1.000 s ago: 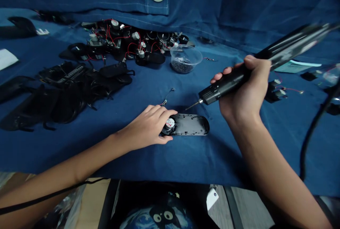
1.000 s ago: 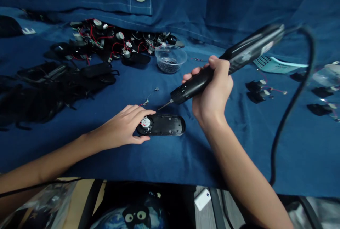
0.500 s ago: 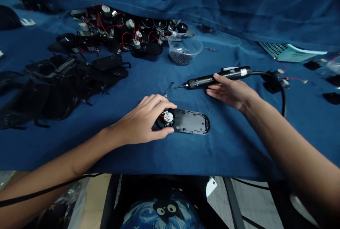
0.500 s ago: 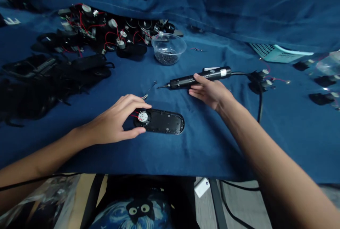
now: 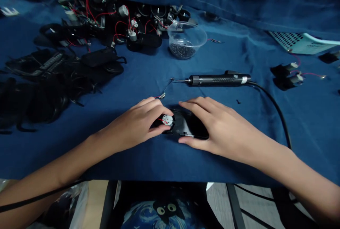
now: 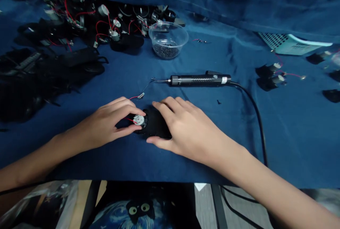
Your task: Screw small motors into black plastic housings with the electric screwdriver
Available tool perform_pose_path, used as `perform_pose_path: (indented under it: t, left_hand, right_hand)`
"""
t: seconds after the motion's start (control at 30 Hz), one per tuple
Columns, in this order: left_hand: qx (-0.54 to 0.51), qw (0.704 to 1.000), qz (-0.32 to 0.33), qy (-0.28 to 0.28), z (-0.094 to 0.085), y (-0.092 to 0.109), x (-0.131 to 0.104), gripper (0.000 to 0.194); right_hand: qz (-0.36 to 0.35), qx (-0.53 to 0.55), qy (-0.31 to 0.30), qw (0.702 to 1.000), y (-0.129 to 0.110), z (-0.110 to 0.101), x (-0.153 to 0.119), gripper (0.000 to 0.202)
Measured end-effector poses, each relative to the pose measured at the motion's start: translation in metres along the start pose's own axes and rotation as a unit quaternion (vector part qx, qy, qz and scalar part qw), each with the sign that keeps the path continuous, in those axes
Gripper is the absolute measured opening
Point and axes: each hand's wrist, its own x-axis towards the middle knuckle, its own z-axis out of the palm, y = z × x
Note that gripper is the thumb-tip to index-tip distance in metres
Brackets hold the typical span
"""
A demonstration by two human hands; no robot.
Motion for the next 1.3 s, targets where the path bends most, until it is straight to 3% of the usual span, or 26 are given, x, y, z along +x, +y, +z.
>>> perform_pose_path:
  t: [0.37,0.87,1.3]
  left_hand:
    - [0.002,1.0,-0.017,0.017,0.0,0.005,0.001,0.016]
    - [-0.017,1.0,-0.024,-0.009,0.0,0.0,0.001,0.02]
    - [-0.031,0.999,-0.013,-0.024,-0.002,-0.004,0.003,0.016]
  right_hand:
    - [-0.004,0.014,0.006,1.0,-0.005,0.013,0.011,0.046]
    - [-0.011,0.009,-0.003,1.0,-0.006,0.012,0.012,0.042]
    - [-0.017,0.0,-0.013,1.0,-0.002,0.009,0.011,0.05]
